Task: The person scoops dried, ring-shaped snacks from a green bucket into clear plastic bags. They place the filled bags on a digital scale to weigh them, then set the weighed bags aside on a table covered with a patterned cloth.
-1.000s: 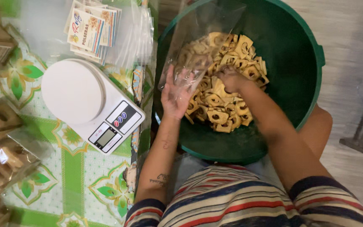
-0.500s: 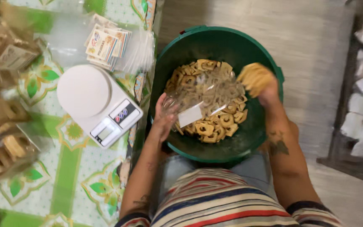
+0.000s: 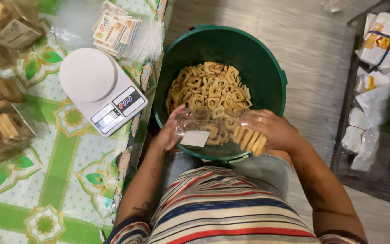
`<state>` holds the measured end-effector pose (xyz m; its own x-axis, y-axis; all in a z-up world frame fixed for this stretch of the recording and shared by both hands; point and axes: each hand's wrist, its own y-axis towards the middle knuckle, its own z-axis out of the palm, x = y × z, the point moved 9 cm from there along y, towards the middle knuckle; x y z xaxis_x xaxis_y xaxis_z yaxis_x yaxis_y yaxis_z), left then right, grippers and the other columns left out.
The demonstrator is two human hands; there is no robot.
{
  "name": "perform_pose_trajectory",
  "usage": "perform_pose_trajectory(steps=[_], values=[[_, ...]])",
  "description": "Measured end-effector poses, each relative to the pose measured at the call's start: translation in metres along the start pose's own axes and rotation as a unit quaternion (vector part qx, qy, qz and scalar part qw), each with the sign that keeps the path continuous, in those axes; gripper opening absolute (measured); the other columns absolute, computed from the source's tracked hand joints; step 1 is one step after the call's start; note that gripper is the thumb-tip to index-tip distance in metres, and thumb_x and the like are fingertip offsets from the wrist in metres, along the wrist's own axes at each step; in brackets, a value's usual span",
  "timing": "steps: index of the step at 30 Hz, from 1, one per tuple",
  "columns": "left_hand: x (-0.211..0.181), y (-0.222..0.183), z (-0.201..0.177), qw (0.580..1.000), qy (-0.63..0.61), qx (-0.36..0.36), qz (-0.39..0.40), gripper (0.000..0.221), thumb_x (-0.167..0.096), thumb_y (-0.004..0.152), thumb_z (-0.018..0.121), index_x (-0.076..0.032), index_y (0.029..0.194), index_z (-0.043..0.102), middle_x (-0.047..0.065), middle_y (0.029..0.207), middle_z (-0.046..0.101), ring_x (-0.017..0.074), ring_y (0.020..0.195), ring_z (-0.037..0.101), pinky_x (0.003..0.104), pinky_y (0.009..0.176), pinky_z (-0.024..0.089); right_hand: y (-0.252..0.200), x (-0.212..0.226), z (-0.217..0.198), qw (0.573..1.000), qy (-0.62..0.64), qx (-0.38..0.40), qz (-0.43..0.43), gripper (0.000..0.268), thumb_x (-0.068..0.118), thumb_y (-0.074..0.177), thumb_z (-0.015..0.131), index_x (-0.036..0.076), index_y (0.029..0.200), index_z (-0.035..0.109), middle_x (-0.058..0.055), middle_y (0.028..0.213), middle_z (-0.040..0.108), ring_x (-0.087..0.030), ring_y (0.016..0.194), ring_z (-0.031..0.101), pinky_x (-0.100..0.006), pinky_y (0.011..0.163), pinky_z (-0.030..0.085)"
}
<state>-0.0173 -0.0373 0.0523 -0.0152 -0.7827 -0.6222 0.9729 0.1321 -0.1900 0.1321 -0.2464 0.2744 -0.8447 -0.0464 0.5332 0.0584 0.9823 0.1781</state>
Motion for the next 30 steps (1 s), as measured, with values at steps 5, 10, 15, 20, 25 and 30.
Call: perform_pose_trajectory(steps=[5,10,15,20,25,30], values=[[-0.005,-0.003,0.010,0.999,0.010,-0.008,-0.035,0.107,-0.057,0.075,0.084,-0.020,0.159,0.030,0.010,0.148,0.044,0.0319,0.131,0.054,0.049,0.102,0.053,-0.016,0.004,-0.044,0.971,0.067,-0.227,0.023,0.055,0.020,0.090,0.071,0.001,0.138,0.053,-0.019,0.133,0.064,-0.035,0.129,0.060,-0.045,0.111,0.049],[-0.016,-0.001,0.015,1.000,-0.015,0.005,-0.014,0.106,-0.059,0.079,0.083,-0.019,0.161,0.029,0.009,0.148,0.047,0.0332,0.131,0.055,0.045,0.101,0.052,-0.043,-0.026,-0.042,0.844,0.369,-0.356,0.156,0.047,0.035,0.114,0.057,-0.005,0.137,0.053,-0.019,0.122,0.064,-0.025,0.111,0.064,-0.034,0.097,0.050],[-0.014,-0.005,0.022,0.999,0.015,0.032,-0.036,0.104,-0.060,0.081,0.079,-0.021,0.162,0.026,0.007,0.149,0.047,0.0341,0.136,0.053,0.044,0.104,0.053,-0.047,-0.034,-0.038,0.791,0.472,-0.348,0.175,0.060,0.050,0.109,0.052,-0.003,0.138,0.055,-0.016,0.118,0.068,-0.022,0.102,0.069,-0.031,0.090,0.055],[-0.012,-0.007,0.030,0.997,-0.022,0.039,-0.055,0.099,-0.067,0.087,0.070,-0.020,0.163,0.027,0.014,0.151,0.046,0.0383,0.136,0.053,0.053,0.103,0.051,-0.014,0.008,-0.031,0.989,-0.016,-0.134,0.054,0.062,0.024,0.080,0.075,0.006,0.138,0.059,-0.015,0.128,0.067,-0.034,0.120,0.064,-0.045,0.105,0.050],[-0.004,-0.006,0.034,0.995,0.031,0.001,-0.097,0.100,-0.070,0.082,0.068,-0.023,0.160,0.027,0.012,0.159,0.037,0.0395,0.140,0.046,0.061,0.106,0.047,-0.007,0.027,0.023,0.999,-0.003,0.031,-0.033,0.063,0.015,0.076,0.078,0.007,0.136,0.059,-0.016,0.126,0.067,-0.036,0.123,0.062,-0.047,0.107,0.047],[0.016,0.001,0.076,0.988,0.034,0.081,-0.130,0.100,-0.072,0.086,0.069,-0.021,0.163,0.032,0.024,0.160,0.041,0.0510,0.146,0.040,0.064,0.114,0.042,-0.018,-0.045,0.106,0.809,0.510,0.012,0.290,0.053,0.008,0.087,0.067,-0.001,0.139,0.060,-0.021,0.125,0.067,-0.037,0.111,0.063,-0.047,0.098,0.052]])
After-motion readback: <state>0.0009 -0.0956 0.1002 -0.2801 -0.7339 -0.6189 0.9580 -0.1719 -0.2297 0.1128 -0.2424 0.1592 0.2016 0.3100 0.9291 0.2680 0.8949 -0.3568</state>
